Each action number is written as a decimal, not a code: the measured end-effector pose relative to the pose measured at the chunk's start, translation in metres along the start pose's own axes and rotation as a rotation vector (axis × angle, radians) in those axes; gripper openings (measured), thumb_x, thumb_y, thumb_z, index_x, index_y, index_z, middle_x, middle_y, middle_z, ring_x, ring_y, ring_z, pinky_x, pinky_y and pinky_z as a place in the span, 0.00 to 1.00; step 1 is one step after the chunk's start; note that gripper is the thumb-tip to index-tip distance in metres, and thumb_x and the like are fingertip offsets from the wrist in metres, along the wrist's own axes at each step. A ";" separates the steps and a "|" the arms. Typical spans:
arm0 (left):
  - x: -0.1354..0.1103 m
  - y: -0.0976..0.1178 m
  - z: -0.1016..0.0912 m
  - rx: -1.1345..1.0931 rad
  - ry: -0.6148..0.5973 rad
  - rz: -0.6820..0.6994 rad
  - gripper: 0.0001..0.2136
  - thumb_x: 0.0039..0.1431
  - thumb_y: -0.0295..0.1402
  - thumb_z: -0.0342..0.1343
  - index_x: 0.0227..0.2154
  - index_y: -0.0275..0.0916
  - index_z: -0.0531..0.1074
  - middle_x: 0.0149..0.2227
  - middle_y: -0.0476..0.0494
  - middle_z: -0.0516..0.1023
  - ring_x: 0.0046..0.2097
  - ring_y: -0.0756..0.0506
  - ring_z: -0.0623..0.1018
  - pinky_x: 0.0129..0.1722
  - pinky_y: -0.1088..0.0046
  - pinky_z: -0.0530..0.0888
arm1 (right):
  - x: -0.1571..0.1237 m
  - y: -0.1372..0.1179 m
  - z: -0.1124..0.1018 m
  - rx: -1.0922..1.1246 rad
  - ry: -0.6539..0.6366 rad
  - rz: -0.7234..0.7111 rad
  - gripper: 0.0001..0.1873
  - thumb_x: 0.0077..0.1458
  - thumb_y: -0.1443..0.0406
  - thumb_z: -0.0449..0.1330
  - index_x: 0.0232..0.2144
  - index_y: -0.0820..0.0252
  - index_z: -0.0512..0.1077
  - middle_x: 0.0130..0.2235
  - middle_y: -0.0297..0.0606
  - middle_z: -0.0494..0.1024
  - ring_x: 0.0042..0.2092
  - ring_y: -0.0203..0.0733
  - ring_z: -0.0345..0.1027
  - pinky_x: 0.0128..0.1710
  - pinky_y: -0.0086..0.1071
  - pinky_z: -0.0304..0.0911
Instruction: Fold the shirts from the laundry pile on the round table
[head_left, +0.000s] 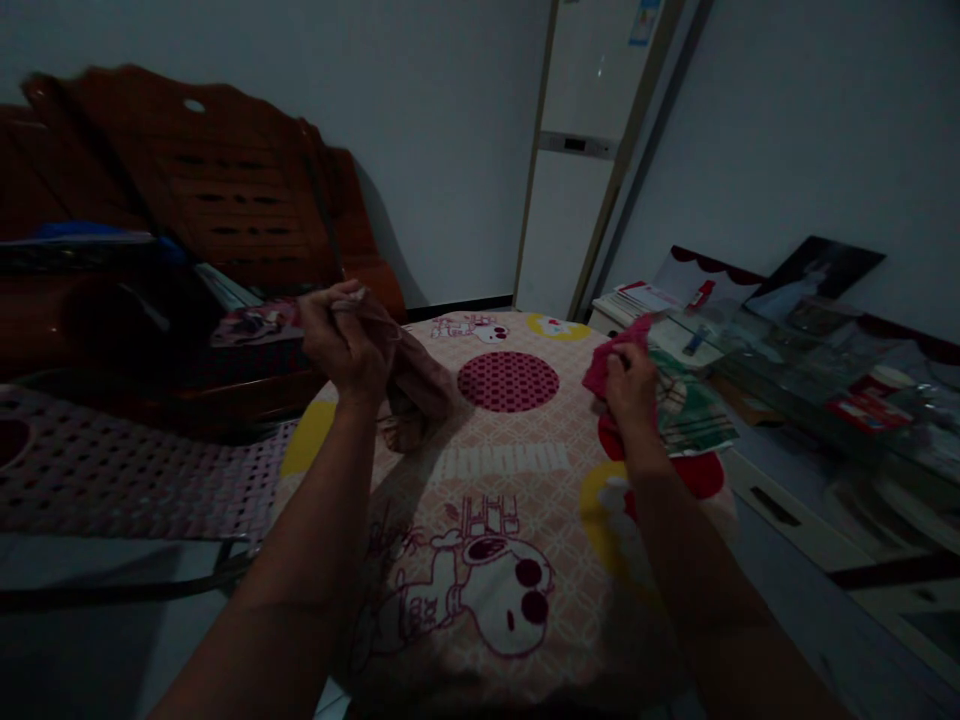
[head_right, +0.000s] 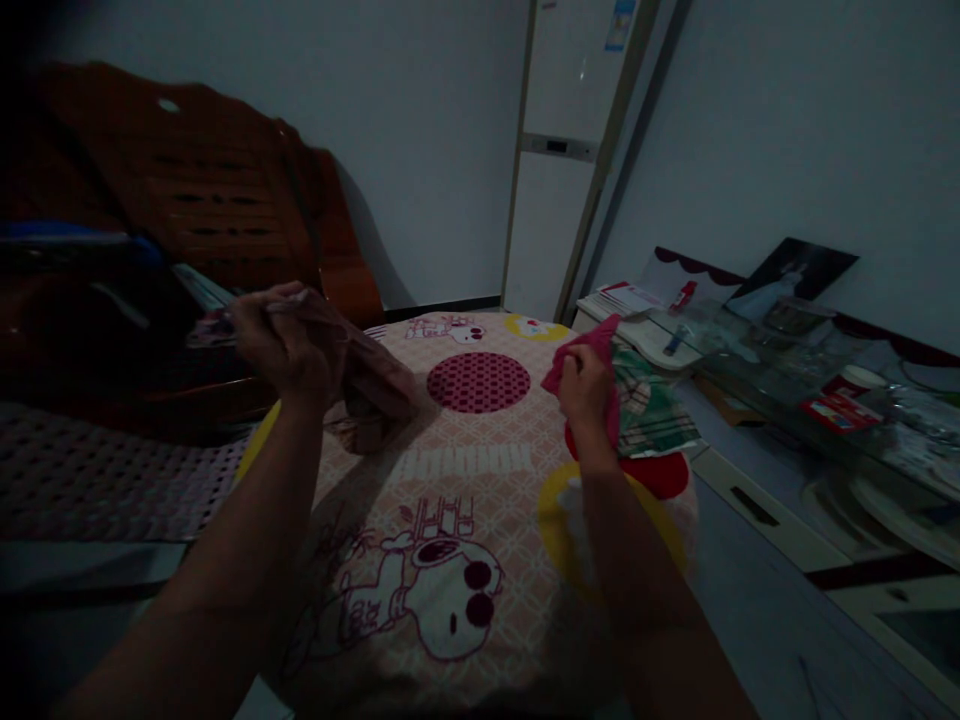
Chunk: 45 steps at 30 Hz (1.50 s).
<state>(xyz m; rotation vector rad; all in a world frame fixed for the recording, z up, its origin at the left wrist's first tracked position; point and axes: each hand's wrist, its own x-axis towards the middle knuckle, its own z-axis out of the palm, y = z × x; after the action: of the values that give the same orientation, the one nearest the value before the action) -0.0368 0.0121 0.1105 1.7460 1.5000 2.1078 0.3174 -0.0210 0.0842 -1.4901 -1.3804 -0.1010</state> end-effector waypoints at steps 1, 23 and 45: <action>0.001 -0.001 -0.001 0.000 0.079 0.039 0.11 0.72 0.33 0.39 0.46 0.36 0.64 0.52 0.36 0.75 0.56 0.43 0.74 0.56 0.59 0.69 | -0.004 -0.017 0.016 0.144 -0.065 -0.023 0.11 0.54 0.66 0.51 0.34 0.60 0.73 0.36 0.40 0.78 0.41 0.45 0.70 0.47 0.37 0.64; -0.093 -0.042 0.050 0.810 -1.103 0.291 0.40 0.57 0.51 0.60 0.67 0.39 0.57 0.60 0.27 0.70 0.59 0.29 0.70 0.56 0.56 0.67 | -0.109 -0.025 0.068 0.588 -1.267 0.089 0.14 0.54 0.58 0.62 0.33 0.64 0.79 0.32 0.38 0.80 0.35 0.40 0.73 0.38 0.32 0.65; 0.011 -0.112 0.006 0.760 -0.576 -0.196 0.10 0.48 0.23 0.60 0.36 0.34 0.77 0.41 0.35 0.77 0.60 0.26 0.68 0.57 0.34 0.63 | -0.005 0.093 -0.075 -0.853 -0.199 0.243 0.18 0.57 0.70 0.52 0.41 0.78 0.78 0.41 0.70 0.77 0.46 0.64 0.73 0.45 0.52 0.66</action>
<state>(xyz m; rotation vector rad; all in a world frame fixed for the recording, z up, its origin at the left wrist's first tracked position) -0.0945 0.0822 0.0441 2.0087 2.2638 0.8334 0.4280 -0.0567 0.0579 -2.4159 -1.3636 -0.4392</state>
